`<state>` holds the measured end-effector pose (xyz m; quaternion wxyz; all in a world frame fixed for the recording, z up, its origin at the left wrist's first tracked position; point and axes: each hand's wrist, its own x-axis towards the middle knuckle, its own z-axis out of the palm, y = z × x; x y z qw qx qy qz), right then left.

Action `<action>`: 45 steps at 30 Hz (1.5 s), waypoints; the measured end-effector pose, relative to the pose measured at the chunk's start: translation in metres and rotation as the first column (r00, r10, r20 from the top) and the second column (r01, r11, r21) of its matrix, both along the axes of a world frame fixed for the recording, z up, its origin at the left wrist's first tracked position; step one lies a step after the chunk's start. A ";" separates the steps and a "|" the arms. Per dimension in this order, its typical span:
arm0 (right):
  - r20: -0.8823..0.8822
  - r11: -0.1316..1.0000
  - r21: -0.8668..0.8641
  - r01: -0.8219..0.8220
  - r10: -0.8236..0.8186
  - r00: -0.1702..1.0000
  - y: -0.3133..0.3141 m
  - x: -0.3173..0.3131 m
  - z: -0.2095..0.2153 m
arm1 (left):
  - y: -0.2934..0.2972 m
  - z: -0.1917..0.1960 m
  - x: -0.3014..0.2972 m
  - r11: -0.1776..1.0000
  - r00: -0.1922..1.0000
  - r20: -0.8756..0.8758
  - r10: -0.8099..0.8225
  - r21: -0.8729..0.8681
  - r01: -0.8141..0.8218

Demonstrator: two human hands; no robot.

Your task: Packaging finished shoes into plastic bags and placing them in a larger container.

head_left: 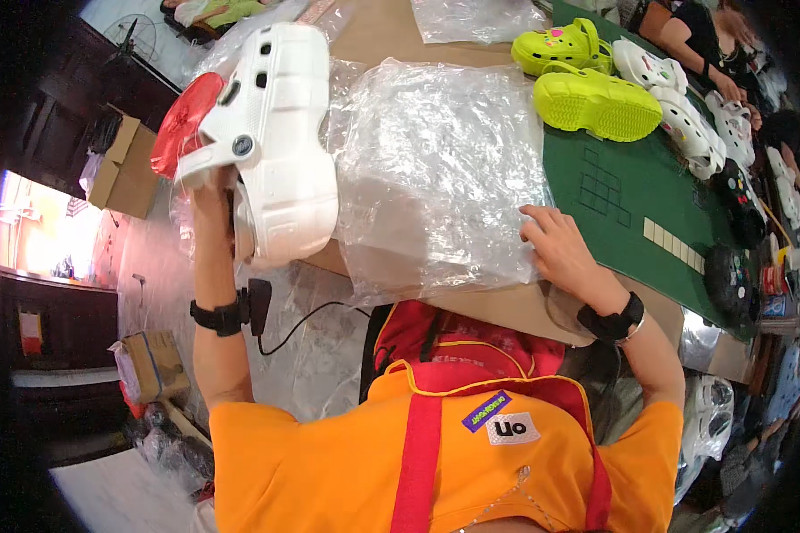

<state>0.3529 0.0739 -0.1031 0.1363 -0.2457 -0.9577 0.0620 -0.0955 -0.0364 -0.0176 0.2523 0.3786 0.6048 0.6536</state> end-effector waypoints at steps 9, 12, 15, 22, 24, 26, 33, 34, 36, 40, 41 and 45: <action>0.011 0.993 -0.046 -0.111 0.112 0.994 0.017 0.003 -0.015 | -0.046 -0.025 -0.004 0.995 0.995 0.057 0.082 -0.069 -0.078; 0.004 0.999 -0.019 -0.048 0.048 0.999 0.018 -0.003 0.000 | -0.054 -0.043 -0.021 0.982 0.984 -0.058 0.166 -0.080 -0.170; -0.083 0.997 0.068 -0.034 0.040 0.996 0.018 -0.014 0.030 | -0.058 -0.027 0.004 0.992 0.995 0.044 0.091 -0.096 -0.086; -0.149 0.973 -0.218 0.078 -0.112 0.983 0.022 -0.048 0.081 | -0.017 0.004 0.012 0.984 0.936 0.305 -0.175 0.033 0.173; -0.209 0.972 -0.234 -0.009 -0.042 0.977 0.031 -0.052 0.087 | -0.005 0.009 0.031 0.970 0.925 0.297 -0.237 0.016 0.243; -0.192 0.954 -0.300 -0.024 -0.036 0.981 0.039 -0.056 0.093 | -0.001 0.012 0.047 0.950 0.908 0.291 -0.301 0.002 0.314; -0.295 0.919 -0.317 -0.235 0.140 0.945 0.041 -0.041 0.124 | -0.011 0.002 0.140 0.833 0.803 0.288 -0.521 -0.035 0.553; -0.275 0.912 -0.325 -0.248 0.160 0.948 0.043 -0.038 0.124 | -0.013 0.002 0.155 0.821 0.794 0.289 -0.535 -0.043 0.570; -0.166 0.869 -0.462 -0.180 0.114 0.979 0.044 -0.027 0.123 | -0.026 0.004 0.155 0.785 0.759 0.304 -0.576 -0.052 0.617; -0.109 0.786 -0.613 -0.079 0.015 0.994 0.019 -0.016 0.138 | 0.011 -0.006 0.147 0.690 0.688 0.246 -0.682 -0.097 0.718; -0.112 0.781 -0.619 -0.086 0.021 0.994 0.013 -0.017 0.141 | 0.012 -0.015 0.144 0.704 0.743 -0.025 -0.668 -0.346 0.621; -0.161 0.834 -0.497 -0.238 0.181 0.970 0.003 -0.026 0.133 | 0.016 -0.026 0.151 0.825 0.774 -0.306 -0.555 -0.323 0.463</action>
